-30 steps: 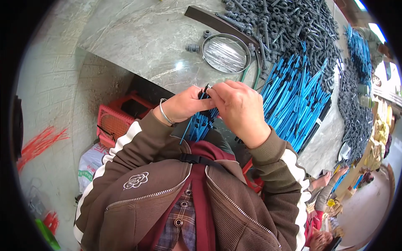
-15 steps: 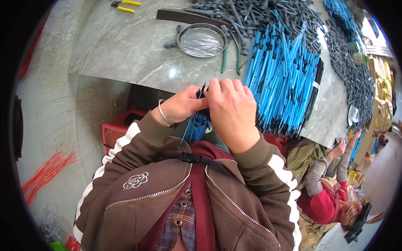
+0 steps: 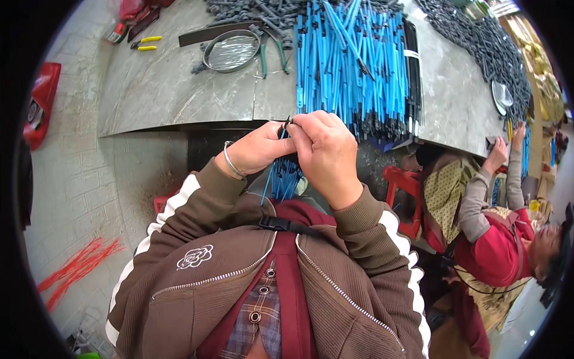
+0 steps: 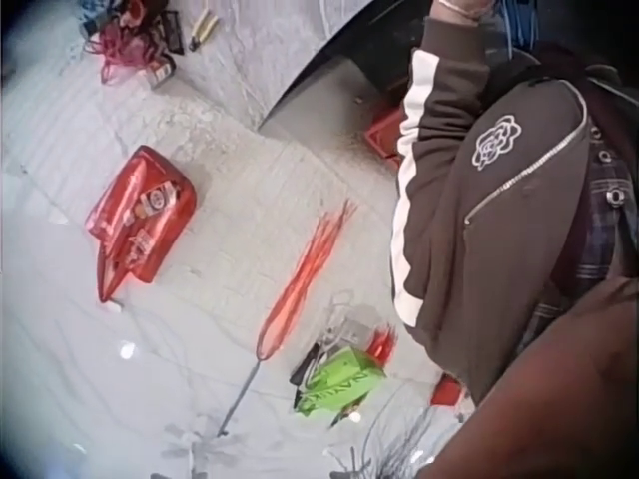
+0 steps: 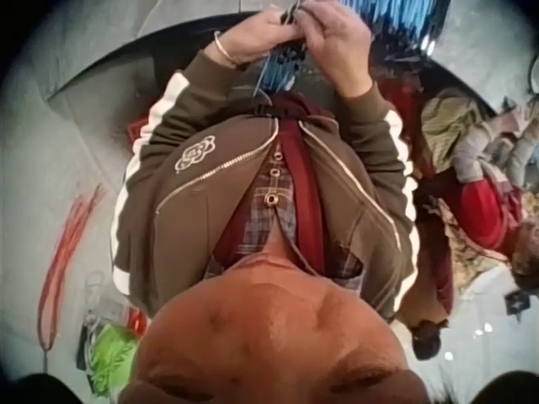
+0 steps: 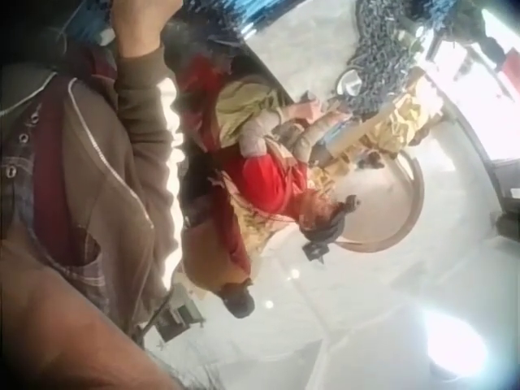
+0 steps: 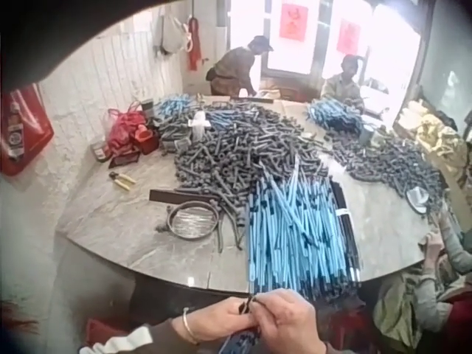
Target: Assembling pens or markers by attaching clips and components to barrels at a factory workbench.
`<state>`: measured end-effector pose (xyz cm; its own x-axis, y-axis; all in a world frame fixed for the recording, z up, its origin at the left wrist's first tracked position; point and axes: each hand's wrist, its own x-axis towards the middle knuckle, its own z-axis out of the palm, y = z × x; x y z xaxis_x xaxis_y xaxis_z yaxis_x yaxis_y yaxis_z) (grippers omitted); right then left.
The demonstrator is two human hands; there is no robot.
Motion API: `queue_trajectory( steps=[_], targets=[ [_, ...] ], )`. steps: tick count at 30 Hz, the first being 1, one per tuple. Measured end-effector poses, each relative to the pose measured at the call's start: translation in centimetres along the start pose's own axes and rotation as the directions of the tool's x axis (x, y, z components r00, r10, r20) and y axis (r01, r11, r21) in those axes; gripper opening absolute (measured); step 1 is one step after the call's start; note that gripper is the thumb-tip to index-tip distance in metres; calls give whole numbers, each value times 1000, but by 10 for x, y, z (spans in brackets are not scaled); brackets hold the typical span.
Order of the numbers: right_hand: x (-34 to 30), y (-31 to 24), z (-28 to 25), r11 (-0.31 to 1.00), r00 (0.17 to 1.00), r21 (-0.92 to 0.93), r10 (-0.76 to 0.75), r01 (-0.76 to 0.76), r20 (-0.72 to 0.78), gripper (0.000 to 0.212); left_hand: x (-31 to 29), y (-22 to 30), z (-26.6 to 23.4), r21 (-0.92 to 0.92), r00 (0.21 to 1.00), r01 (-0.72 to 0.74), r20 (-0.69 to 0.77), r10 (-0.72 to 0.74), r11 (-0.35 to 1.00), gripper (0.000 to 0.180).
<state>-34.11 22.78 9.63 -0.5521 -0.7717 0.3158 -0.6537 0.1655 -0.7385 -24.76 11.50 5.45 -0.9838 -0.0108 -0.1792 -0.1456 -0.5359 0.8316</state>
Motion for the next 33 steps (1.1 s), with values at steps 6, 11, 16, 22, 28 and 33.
queue_trajectory(
  steps=[6,11,16,22,28,33],
  targets=[
    [-14,2,-34,978,988,-141,-154,157,30,9,7,-3,27,92,999,3,35,-6,996,15],
    [-20,-12,-65,928,976,-303,-214,215,36,23,11,-4,41,93,997,-8,72,2,996,14],
    [-53,-21,-97,893,997,-444,-69,70,19,26,10,-4,44,98,998,30,45,-35,995,19],
    [-74,-3,-93,947,995,-311,-100,86,-29,12,7,-3,52,42,994,62,92,-66,997,21],
    [-77,-5,-84,803,935,-526,-352,280,-40,17,1,-5,52,33,992,52,112,-55,998,21],
    [-81,-5,-89,674,842,-618,-538,405,-36,26,-1,-2,56,78,985,51,159,-63,996,18]
  ],
)
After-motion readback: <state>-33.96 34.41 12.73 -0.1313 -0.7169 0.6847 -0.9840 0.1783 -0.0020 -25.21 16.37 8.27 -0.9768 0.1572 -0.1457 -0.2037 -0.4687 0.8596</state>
